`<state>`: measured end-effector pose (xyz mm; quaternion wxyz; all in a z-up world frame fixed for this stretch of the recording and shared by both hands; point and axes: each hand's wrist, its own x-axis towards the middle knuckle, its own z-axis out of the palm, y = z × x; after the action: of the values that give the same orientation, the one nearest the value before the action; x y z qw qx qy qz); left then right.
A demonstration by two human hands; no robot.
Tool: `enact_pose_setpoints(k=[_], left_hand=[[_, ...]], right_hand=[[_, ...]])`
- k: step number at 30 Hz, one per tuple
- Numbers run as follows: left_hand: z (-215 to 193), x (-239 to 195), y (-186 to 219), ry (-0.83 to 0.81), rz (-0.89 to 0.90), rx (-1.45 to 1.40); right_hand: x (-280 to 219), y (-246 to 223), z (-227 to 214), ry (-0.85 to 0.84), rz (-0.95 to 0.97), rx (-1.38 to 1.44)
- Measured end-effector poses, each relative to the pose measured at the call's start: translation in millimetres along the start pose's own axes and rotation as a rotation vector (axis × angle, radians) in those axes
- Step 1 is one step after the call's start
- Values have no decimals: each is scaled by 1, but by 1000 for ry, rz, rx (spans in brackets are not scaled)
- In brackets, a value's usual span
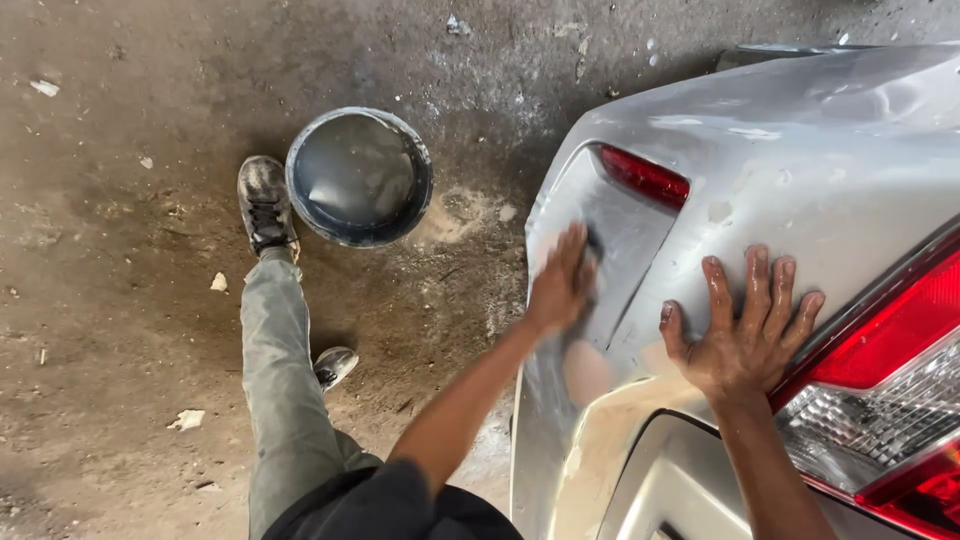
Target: The person sands the rear bumper of a silver car using a sanding block, repeatedly dipping it into a bucket of water. They work on the lower section and the area around the taillight, smoothing the surface.
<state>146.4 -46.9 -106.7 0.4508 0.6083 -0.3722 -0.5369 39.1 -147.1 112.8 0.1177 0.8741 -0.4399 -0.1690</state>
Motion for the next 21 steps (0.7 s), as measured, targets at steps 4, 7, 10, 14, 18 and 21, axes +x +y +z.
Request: enact_pose_setpoints(k=[4, 7, 10, 14, 18, 21], left_hand=[[9, 15, -22, 21, -54, -51], [3, -32, -6, 22, -78, -14], [3, 10, -12, 9, -102, -11], [-3, 29, -28, 25, -24, 56], [-1, -25, -31, -18, -127, -21], [6, 19, -34, 86, -107, -4]], right_hand=[[2, 1, 2, 14, -15, -20], [-1, 0, 3, -3, -3, -15], [0, 3, 5, 3, -9, -29], [-2, -1, -1, -33, -8, -35], [-6, 1, 6, 19, -17, -21], [1, 2, 9, 16, -12, -10]])
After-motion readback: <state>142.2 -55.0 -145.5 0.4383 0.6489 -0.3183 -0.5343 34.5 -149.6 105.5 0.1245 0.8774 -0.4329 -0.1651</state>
